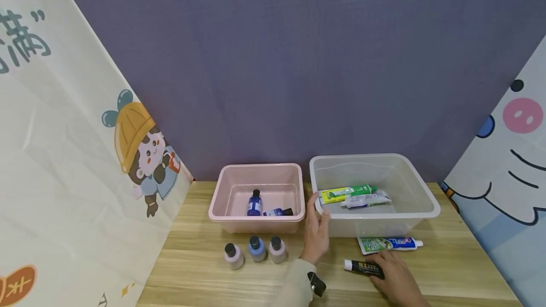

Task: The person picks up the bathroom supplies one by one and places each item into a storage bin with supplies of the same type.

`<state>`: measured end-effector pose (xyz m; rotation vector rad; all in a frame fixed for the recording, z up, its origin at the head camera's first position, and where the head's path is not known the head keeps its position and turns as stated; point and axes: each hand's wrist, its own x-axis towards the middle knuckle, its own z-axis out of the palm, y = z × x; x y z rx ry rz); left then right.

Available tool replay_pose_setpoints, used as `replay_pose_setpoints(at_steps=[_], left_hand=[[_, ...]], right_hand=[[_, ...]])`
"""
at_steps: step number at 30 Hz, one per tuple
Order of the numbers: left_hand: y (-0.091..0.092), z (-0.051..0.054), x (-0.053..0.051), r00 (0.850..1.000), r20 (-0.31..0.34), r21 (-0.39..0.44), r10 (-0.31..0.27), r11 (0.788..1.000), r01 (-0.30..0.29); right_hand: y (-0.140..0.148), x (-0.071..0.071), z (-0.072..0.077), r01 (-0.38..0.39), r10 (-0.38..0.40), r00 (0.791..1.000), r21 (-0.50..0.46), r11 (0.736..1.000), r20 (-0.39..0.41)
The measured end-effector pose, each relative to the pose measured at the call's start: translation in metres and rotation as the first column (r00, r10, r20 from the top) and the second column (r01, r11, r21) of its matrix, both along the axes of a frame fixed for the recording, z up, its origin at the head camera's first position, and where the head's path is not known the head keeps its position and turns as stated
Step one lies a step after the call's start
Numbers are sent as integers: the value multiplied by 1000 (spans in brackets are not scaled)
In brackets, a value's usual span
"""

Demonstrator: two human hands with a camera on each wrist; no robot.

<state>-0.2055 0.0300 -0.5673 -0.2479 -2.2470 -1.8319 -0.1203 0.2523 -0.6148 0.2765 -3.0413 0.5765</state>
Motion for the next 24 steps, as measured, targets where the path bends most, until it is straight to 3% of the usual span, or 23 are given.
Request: replay_pose_setpoints(at_steps=[24], left_hand=[[-1,0,0,1000,-15,-5,-13,1000,13]], right_hand=[[1,-2,7,-13,13,999,-8,1000,52]])
